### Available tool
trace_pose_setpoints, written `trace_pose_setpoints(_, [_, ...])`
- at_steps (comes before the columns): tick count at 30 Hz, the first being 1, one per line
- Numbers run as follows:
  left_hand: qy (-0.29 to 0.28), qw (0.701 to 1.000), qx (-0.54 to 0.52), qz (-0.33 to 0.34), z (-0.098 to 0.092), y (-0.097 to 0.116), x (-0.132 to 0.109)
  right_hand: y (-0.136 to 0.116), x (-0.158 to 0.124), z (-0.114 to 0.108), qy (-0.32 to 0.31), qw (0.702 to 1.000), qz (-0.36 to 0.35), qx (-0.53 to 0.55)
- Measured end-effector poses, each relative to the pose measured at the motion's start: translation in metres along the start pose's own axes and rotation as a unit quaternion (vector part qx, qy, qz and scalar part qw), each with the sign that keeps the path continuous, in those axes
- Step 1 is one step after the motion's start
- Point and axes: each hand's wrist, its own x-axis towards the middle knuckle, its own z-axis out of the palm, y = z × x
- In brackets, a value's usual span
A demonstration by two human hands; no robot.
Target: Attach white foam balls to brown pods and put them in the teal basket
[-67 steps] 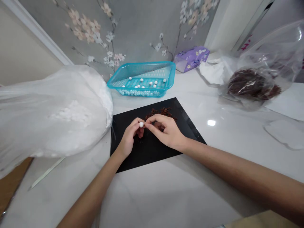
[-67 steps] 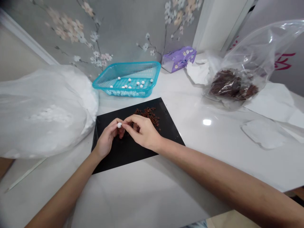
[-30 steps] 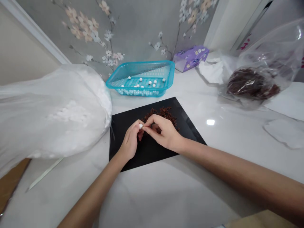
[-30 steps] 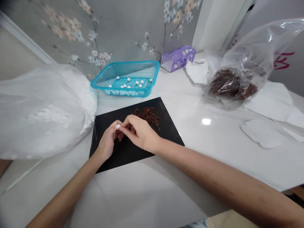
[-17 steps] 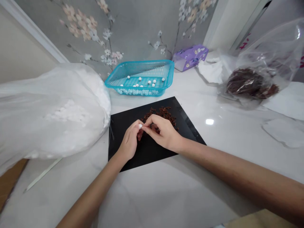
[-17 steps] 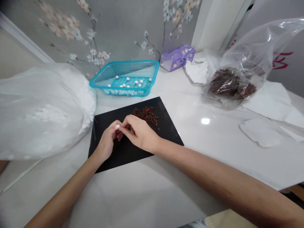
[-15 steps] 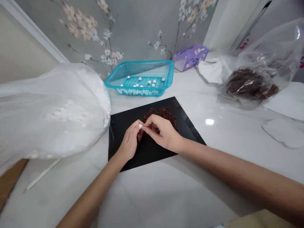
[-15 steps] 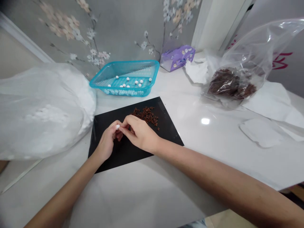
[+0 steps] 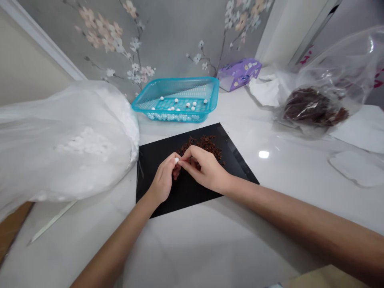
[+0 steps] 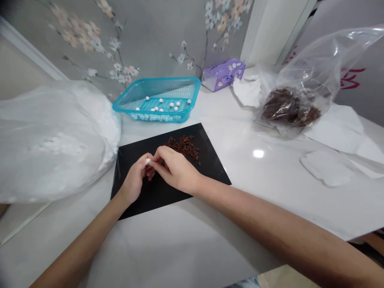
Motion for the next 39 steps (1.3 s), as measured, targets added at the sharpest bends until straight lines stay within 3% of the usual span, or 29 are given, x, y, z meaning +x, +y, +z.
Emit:
trace_pose_setpoints(12, [0.007,1.000,-0.016,0.005,0.0012,0.0080,-0.0007,0.0000,-0.0044,0.0018,0.035,0.998,-0.045,-0.033])
trace_pose_setpoints(24, [0.055,0.997,0.053,0.034,0.0034,0.0091,-0.0020,0.0018,-0.0026,0.0004,0.112,0.992,-0.037,-0.047])
trace_pose_setpoints(39, [0.047,0.992,0.107,0.053,0.0042,0.0077,-0.0041,0.0018,-0.0055,0.0020,0.083,0.994,-0.076,0.008])
